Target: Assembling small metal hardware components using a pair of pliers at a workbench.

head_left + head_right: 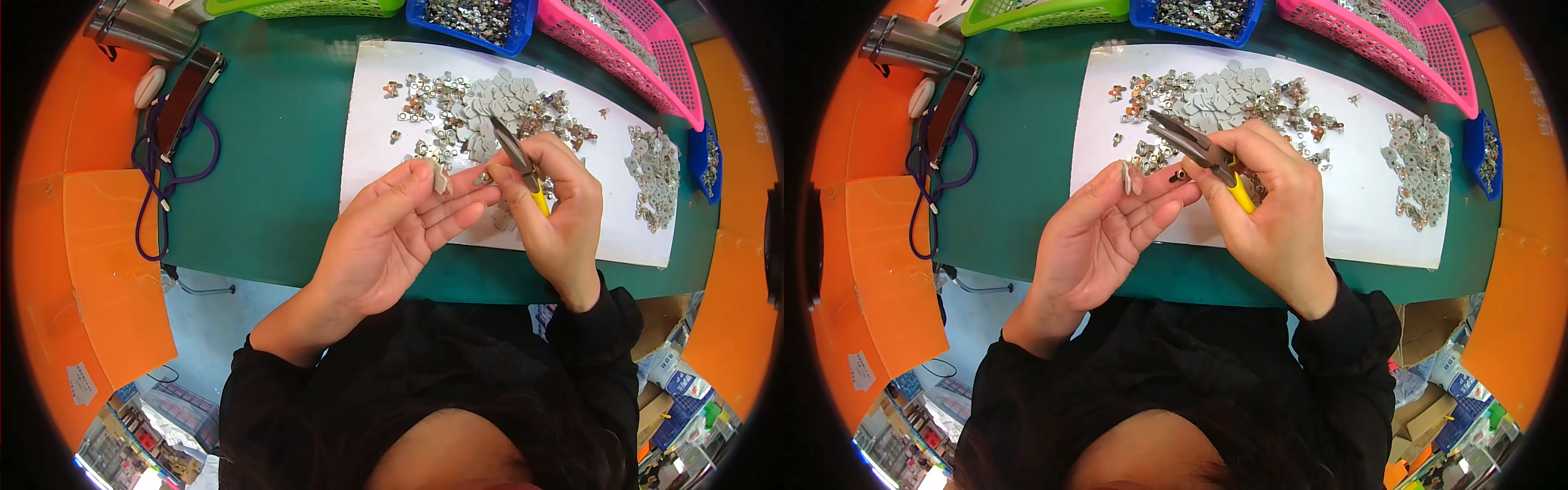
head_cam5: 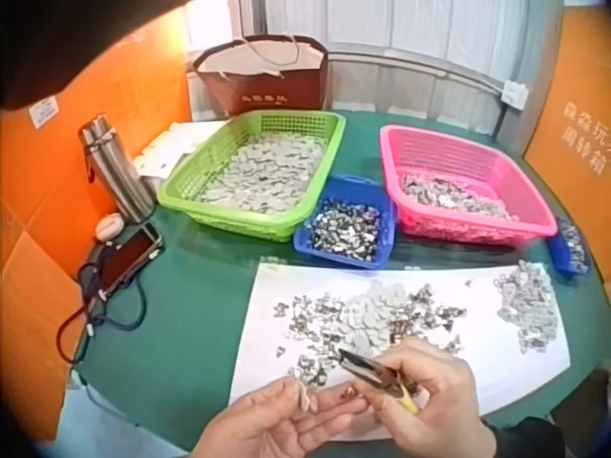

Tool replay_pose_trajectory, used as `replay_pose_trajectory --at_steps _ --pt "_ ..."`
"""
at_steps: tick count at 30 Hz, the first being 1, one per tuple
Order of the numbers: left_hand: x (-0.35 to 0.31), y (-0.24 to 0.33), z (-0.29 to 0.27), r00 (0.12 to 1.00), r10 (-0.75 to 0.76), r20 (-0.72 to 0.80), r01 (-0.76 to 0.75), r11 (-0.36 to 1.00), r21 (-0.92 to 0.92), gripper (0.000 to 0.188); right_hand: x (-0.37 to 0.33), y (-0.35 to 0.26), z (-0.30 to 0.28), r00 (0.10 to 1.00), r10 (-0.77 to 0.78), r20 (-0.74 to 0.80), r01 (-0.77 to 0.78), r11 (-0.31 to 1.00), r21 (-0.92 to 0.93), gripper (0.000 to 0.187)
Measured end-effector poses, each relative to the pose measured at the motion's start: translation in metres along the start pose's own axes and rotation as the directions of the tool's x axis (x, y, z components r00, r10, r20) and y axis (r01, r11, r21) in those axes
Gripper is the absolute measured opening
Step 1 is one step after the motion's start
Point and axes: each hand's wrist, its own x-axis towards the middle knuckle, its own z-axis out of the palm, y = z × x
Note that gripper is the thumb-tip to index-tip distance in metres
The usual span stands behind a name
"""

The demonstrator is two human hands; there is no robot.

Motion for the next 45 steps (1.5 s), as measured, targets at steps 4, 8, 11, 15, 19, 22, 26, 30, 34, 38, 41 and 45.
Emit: replay_pose_trajectory --at_steps 4,8,11,15,19,22,26,30,34,38,41,45 --pt "-0.001 -0.002 0.002 1.0 0.001 -0.029 -0.002 1.0 -0.029 0.018 -0.001 -0.001 -0.005 0.999 0.007 0.047 -0.006 1.0 -0.018 0.007" --pt "-0.001 -0.004 0.002 1.0 0.021 -0.019 -0.021 1.0 0.015 0.017 -0.001 -0.001 -0.005 0.997 -0.059 0.052 0.064 0.994 -0.092 0.01" --pt "0.001 -0.01 -0.002 0.996 0.08 0.032 -0.083 0.99 0.112 0.016 -0.002 -0.001 -0.007 0.996 -0.062 0.063 0.068 0.993 -0.098 0.01" --pt "0.004 -0.016 -0.007 0.966 0.23 0.118 -0.258 0.821 0.51 0.015 -0.003 -0.017 -0.014 0.937 0.266 0.225 -0.329 0.886 0.326 0.009" --pt "0.008 -0.017 -0.011 0.961 0.218 0.17 -0.276 0.806 0.524 0.015 -0.002 -0.013 -0.012 0.94 0.249 0.233 -0.283 0.951 0.123 0.01" --pt "0.015 -0.014 -0.008 0.994 0.071 -0.077 -0.061 0.989 0.135 0.017 0.003 0.001 -0.009 0.996 0.011 0.085 -0.008 1.0 -0.028 0.009" --pt "0.015 -0.01 0.004 0.986 0.092 -0.139 -0.073 0.988 0.139 0.019 0.001 0.0 -0.009 0.999 -0.028 0.04 0.031 0.996 -0.083 0.011" --pt "0.013 -0.011 0.006 0.992 0.076 -0.096 -0.061 0.986 0.155 0.018 0.001 0.008 -0.006 0.979 -0.203 -0.016 0.196 0.96 -0.199 0.014" --pt "0.013 -0.016 0.004 0.994 0.069 -0.088 -0.055 0.987 0.15 0.016 -0.002 0.005 -0.01 0.981 -0.194 -0.003 0.19 0.964 -0.188 0.018" --pt "0.012 -0.021 -0.002 0.938 0.322 0.127 -0.336 0.756 0.561 0.009 -0.004 -0.018 -0.021 0.897 0.359 0.257 -0.439 0.793 0.423 0.015" --pt "0.012 -0.016 -0.006 0.79 0.451 0.416 -0.548 0.214 0.809 0.014 0.001 -0.021 -0.03 0.839 0.362 0.406 -0.525 0.735 0.43 0.02" --pt "0.016 -0.006 -0.007 0.587 0.386 0.712 -0.702 -0.197 0.685 0.026 0.0 -0.018 -0.034 0.782 0.357 0.51 -0.577 0.723 0.38 0.018"
